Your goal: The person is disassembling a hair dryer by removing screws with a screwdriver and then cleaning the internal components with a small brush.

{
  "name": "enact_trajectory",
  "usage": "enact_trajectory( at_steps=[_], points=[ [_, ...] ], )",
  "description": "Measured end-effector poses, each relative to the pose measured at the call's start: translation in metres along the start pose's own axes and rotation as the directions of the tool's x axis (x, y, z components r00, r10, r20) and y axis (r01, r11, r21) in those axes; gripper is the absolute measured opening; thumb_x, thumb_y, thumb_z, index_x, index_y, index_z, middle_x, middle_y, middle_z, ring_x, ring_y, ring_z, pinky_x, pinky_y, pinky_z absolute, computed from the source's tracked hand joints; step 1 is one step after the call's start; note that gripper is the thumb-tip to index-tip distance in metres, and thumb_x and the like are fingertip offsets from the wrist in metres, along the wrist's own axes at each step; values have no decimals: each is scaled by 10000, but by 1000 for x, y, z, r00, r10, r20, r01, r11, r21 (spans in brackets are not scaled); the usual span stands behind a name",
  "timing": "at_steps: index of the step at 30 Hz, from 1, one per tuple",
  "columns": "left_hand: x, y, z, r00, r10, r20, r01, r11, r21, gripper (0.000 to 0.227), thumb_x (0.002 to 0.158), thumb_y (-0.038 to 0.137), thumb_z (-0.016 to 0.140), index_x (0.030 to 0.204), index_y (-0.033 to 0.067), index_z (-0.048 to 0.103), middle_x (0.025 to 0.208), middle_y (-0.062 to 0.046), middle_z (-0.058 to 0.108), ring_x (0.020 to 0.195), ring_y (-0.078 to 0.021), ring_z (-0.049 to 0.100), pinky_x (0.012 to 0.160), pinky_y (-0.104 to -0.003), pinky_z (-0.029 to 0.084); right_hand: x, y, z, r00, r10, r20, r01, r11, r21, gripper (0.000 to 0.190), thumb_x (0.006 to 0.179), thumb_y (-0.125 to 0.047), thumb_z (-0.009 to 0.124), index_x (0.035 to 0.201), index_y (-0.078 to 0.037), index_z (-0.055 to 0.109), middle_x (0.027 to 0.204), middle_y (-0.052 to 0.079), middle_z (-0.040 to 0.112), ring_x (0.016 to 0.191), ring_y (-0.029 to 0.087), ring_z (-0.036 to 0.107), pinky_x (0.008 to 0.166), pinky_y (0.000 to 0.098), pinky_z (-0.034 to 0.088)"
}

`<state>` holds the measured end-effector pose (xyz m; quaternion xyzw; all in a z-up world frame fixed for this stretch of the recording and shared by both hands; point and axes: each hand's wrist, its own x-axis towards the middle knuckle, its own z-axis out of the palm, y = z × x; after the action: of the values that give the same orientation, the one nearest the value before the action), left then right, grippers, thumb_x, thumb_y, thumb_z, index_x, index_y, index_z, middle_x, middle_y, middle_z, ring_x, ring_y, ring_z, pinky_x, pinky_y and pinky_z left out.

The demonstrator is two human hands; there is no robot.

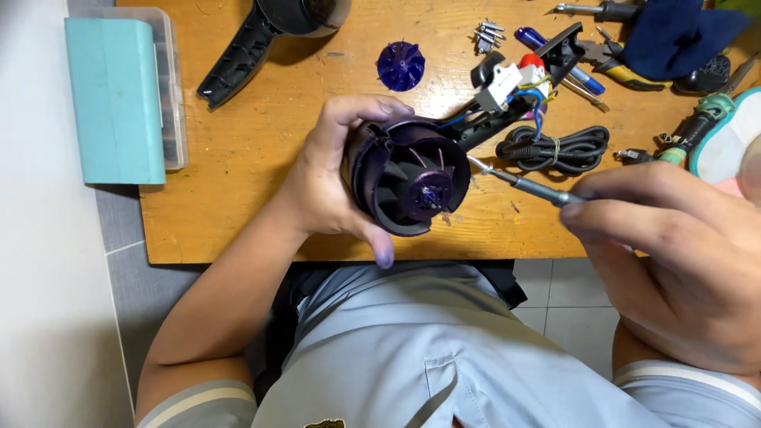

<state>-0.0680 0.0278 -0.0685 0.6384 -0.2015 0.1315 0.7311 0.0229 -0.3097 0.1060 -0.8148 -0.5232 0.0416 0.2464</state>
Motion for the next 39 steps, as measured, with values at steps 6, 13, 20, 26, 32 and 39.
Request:
enact_trajectory(
  at_steps=[6,13,20,26,32,39],
  points=[
    [8,11,-11,994,-1,105,-28,959,282,1293,636,709,1021,1628,121,436,1545,-168,566,1498,-359,626,1410,-527,537,26,-10,12,998,-6,61,-5,984,176,120,1096,61,647,1134,35,758,1099,220,742,867,300,725,763,387,565],
    [15,20,8,994,-63,90,-4,794,608,1396,582,910,941,1587,8,588,1554,-198,715,1466,-409,666,1314,-561,506,14,-10,8,986,-9,164,-2,998,62,213,1109,-14,600,1223,-9,779,1147,178,768,912,297,758,770,411,609],
    [14,13,21,999,0,53,-40,667,744,1356,615,1024,836,1462,-24,683,1432,-178,737,1338,-390,683,1184,-522,460,8,-9,2,976,32,217,-17,997,-71,229,1101,-64,675,1303,-28,776,1172,152,795,874,309,750,642,447,567],
    [15,8,24,998,38,49,-62,592,803,1341,680,1076,700,1431,-35,717,1413,-196,744,1299,-401,697,1158,-557,454,3,-3,10,968,29,250,4,992,-130,290,1102,-15,657,1367,-83,755,1139,113,770,797,308,706,589,456,524],
    [12,3,27,997,64,40,-69,543,837,1321,713,1099,636,1414,-17,733,1402,-196,746,1294,-400,696,1153,-570,443,8,3,16,959,23,284,11,993,-120,267,1124,-28,622,1362,-42,741,1140,105,748,875,295,734,688,455,598],
    [12,4,27,997,61,46,-72,546,835,1289,741,1088,600,1402,-10,729,1407,-179,746,1295,-397,692,1164,-577,434,10,2,18,961,11,276,24,992,-125,296,1106,11,617,1358,-69,752,1172,102,756,917,295,749,678,446,603]
  ],
)
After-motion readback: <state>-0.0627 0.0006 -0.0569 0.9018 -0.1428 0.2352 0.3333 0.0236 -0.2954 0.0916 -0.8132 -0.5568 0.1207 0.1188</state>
